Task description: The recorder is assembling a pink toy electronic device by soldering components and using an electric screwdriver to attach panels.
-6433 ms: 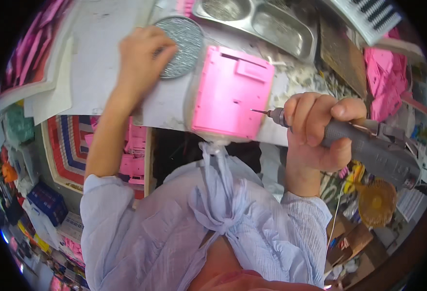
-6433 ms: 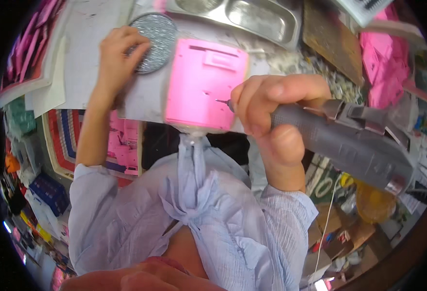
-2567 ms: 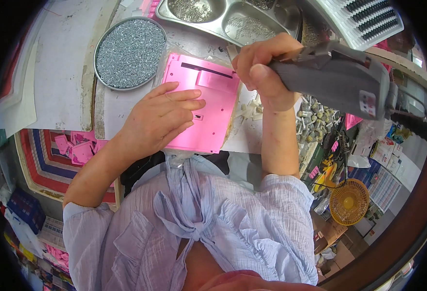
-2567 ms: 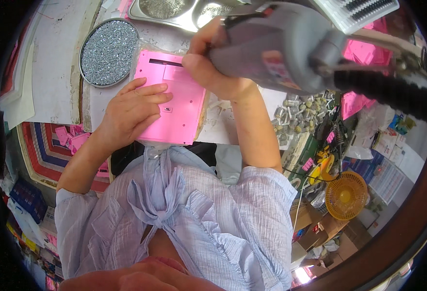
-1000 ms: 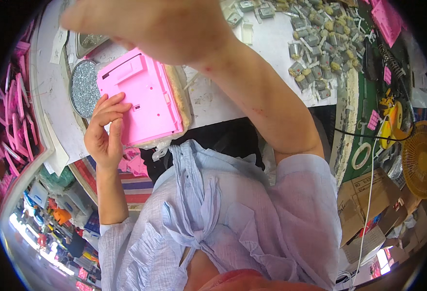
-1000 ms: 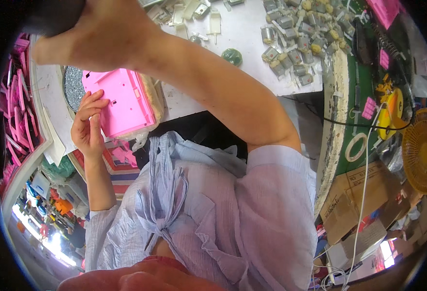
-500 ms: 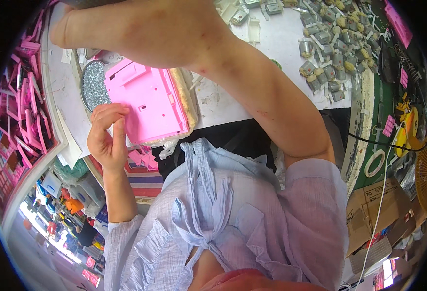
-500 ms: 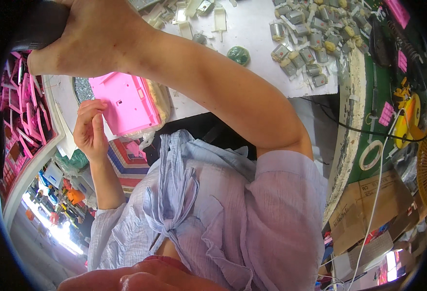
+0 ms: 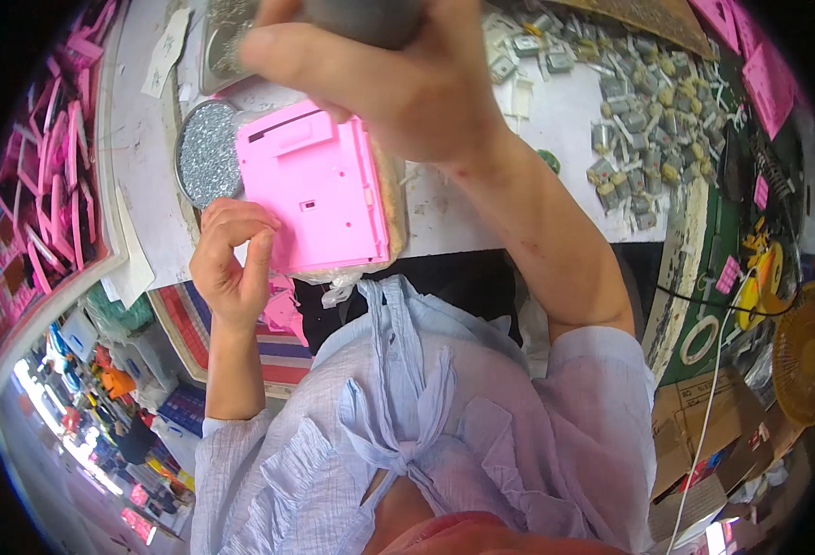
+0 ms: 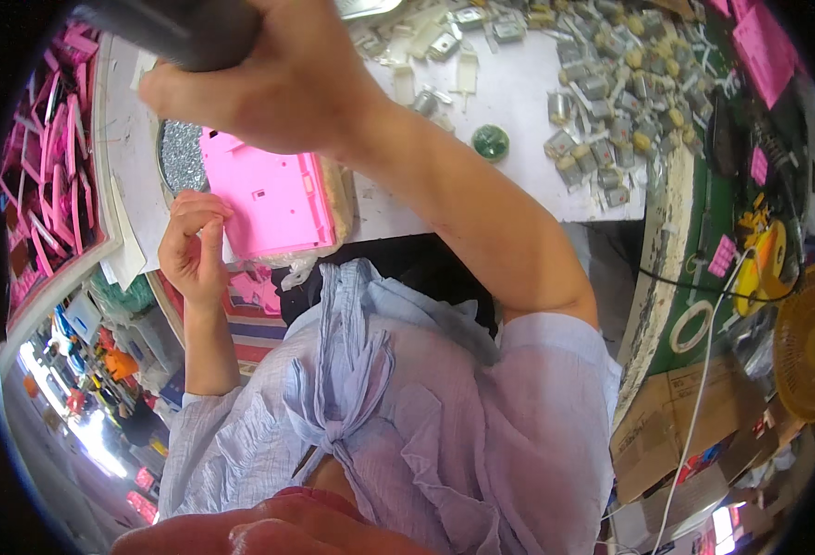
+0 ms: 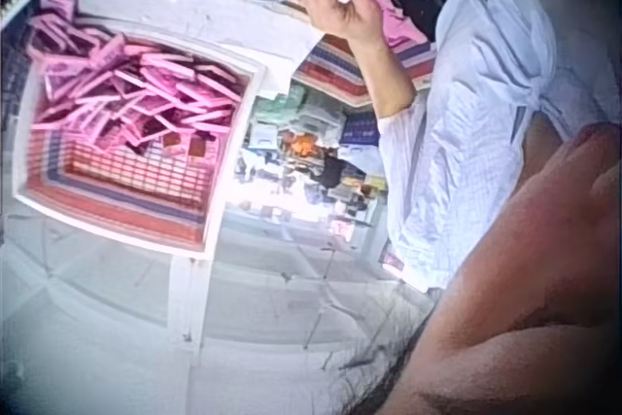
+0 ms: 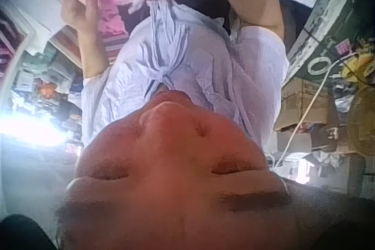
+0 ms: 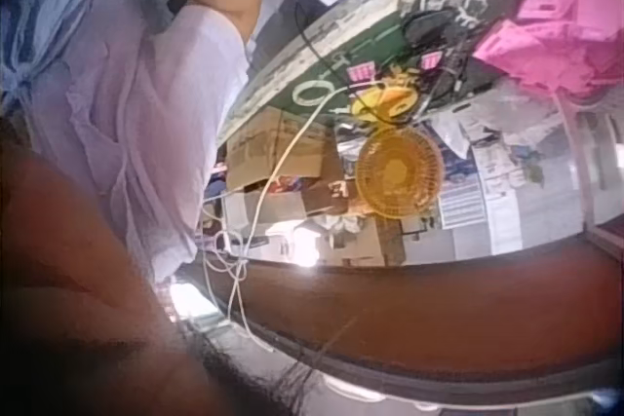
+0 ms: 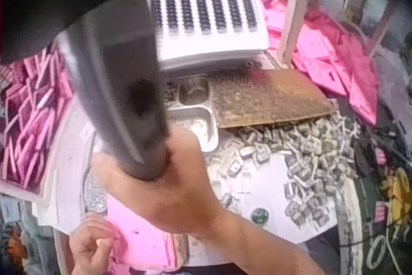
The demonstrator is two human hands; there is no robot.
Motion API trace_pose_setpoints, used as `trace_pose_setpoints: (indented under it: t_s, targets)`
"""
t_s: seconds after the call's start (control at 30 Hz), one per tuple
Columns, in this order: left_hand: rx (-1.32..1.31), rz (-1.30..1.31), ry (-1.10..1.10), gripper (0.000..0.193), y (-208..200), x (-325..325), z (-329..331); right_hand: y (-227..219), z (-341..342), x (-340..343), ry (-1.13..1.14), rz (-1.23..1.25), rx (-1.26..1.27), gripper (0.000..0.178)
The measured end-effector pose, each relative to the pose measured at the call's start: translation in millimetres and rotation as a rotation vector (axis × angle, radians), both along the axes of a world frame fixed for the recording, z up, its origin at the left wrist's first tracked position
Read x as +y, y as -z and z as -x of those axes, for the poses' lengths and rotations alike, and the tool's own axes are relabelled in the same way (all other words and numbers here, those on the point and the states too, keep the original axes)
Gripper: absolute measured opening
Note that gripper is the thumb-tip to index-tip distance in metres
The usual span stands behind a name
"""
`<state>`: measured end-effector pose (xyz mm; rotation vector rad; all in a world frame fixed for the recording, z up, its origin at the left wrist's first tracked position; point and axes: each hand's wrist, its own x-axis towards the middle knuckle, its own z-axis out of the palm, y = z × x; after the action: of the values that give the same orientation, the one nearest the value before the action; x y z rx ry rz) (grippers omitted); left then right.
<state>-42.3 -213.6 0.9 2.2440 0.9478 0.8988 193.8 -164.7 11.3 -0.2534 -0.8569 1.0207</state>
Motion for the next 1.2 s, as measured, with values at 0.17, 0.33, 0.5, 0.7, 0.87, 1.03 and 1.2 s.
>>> trace_pose_setpoints:
  t_s: [0.17, 0.33, 0.5, 0.7, 0.87, 1.03, 1.2]
  targets:
    - [-0.031, -0.019, 0.031, 0.013, 3, 4, 15, 0, -13, -6, 0.111, 0.051, -0.276, 0.008]
    - [-0.024, -0.035, 0.010, 0.007, -2, 8, 16, -12, -26, -11, 0.024, 0.305, -0.388, 0.022]
    - [0.037, -0.037, 0.051, 0.015, -9, 10, 21, -21, -30, -6, 0.015, 0.230, -0.421, 0.024]
    - [-0.071, 0.082, 0.122, 0.026, -3, 23, 24, -30, -28, -11, 0.032, 0.250, -0.438, 0.035]
    - [-0.143, 0.096, 0.175, 0.028, 8, 37, 25, -28, -39, -2, -0.219, 0.126, -0.352, 0.040]
    - [-0.084, 0.069, 0.061, 0.021, 11, 53, 36, -29, -38, 7, -0.132, 0.132, -0.519, 0.038]
    - [0.201, -0.033, -0.218, 0.015, 9, 92, 61, -22, -27, 6, 0.203, 0.363, -0.612, 0.032]
